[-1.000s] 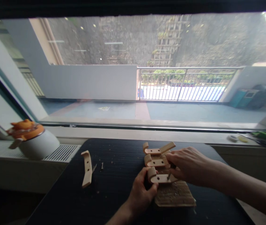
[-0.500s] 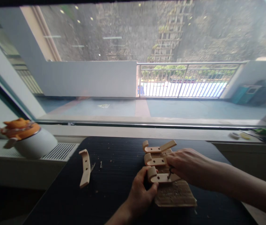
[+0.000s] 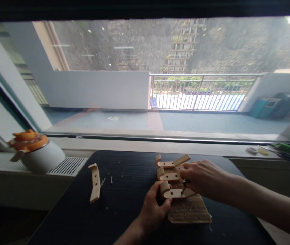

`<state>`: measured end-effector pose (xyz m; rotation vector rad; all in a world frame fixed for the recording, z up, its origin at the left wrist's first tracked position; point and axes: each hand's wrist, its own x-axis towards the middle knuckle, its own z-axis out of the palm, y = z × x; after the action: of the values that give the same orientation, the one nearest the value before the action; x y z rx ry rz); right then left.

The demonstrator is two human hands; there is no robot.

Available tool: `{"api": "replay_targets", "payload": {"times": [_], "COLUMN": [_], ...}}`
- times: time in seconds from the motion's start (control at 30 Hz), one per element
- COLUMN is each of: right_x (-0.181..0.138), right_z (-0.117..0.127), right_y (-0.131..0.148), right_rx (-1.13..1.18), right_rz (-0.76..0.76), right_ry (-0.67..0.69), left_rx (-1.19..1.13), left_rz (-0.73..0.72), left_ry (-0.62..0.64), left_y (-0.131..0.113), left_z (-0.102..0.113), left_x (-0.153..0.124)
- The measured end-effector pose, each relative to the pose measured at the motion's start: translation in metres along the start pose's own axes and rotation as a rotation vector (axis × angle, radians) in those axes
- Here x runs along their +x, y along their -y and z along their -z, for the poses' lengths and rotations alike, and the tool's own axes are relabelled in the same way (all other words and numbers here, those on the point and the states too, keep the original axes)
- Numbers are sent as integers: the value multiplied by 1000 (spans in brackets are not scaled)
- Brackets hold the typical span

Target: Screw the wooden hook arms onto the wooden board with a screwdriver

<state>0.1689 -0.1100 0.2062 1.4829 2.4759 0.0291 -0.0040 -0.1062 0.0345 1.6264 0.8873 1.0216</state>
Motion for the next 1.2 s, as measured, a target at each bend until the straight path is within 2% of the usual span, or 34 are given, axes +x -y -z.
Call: {"api": "replay_targets", "payload": {"times": [0.1, 0.23, 0.33, 0.57, 0.83, 0.97, 1.2], "right_x": [-1, 2, 3, 6, 6, 1, 9], "right_z": [-5, -16, -18, -13, 3, 6, -9], "right_y": [-4, -11, -13, -7, -1, -2, -9], "right_rx": [40, 39, 38, -58, -44, 13, 42], "right_rz": [127, 199, 187, 100, -8, 30, 132], "right_ry": [-27, -71, -79, 88, 95, 117, 57], "left_rx": [-3, 0, 2, 32, -5, -22, -10], "left_rz": [2, 9, 7, 13, 7, 2, 12], "left_ry": [9, 8, 16, -1, 16, 15, 15], "left_y": [-1, -3, -1, 4, -3, -3, -1], "left_z": [0, 1, 1, -1, 1, 0, 0], "left_x": [0, 0, 0, 1, 0, 1, 1]}}
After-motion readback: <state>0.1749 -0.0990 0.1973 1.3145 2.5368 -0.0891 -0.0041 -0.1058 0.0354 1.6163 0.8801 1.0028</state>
